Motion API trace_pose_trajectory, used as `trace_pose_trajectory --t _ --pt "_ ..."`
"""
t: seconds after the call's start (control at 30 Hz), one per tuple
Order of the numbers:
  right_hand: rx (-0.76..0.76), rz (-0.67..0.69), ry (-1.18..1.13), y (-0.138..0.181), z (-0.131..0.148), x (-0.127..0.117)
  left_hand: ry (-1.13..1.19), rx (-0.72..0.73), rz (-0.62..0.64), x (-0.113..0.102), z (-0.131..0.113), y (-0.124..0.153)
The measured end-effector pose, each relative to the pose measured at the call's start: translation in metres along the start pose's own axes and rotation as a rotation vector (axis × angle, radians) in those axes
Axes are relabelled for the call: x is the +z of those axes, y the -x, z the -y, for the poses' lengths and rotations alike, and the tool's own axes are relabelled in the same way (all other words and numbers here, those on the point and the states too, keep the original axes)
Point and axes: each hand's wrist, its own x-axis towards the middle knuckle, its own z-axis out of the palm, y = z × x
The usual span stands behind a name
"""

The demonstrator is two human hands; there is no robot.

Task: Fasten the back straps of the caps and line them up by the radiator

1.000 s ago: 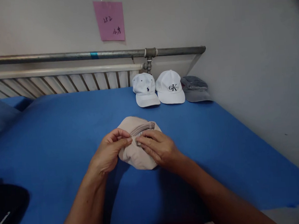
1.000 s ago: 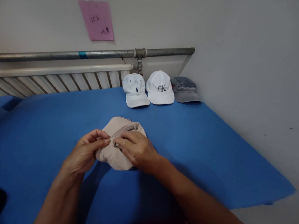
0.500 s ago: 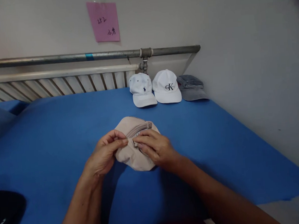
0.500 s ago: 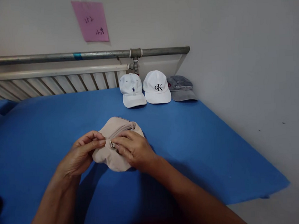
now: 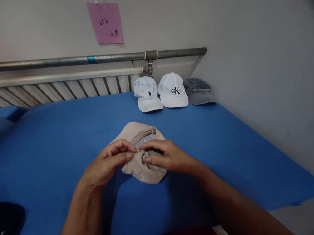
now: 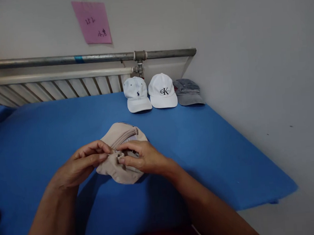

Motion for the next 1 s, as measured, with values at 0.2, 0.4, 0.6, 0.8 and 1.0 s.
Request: trace_pose_trajectory --t 0.2,0.4,0.6,0.8,1.0 --pt "0.024 -0.095 0.093 0.001 0.006 0.009 -0.064 0.019 0.032 -0.005 0.004 0.0" --pt "-0.034 -0.072 0.141 0.002 0.005 0.013 -0.071 -0.01 0.002 -0.007 0.002 0.0" --pt "-0.082 -0.07 0.162 0.003 0.007 0.012 -0.215 -0.047 0.07 -0.007 -0.004 0.002" --pt "-0.133 0.007 0.139 0.004 0.006 0.012 -0.465 -0.154 0.241 -0.009 0.004 -0.007" --pt "-0.04 0.031 0.025 0.003 0.009 0.007 -0.448 -0.175 0.361 -0.017 0.006 -0.01"
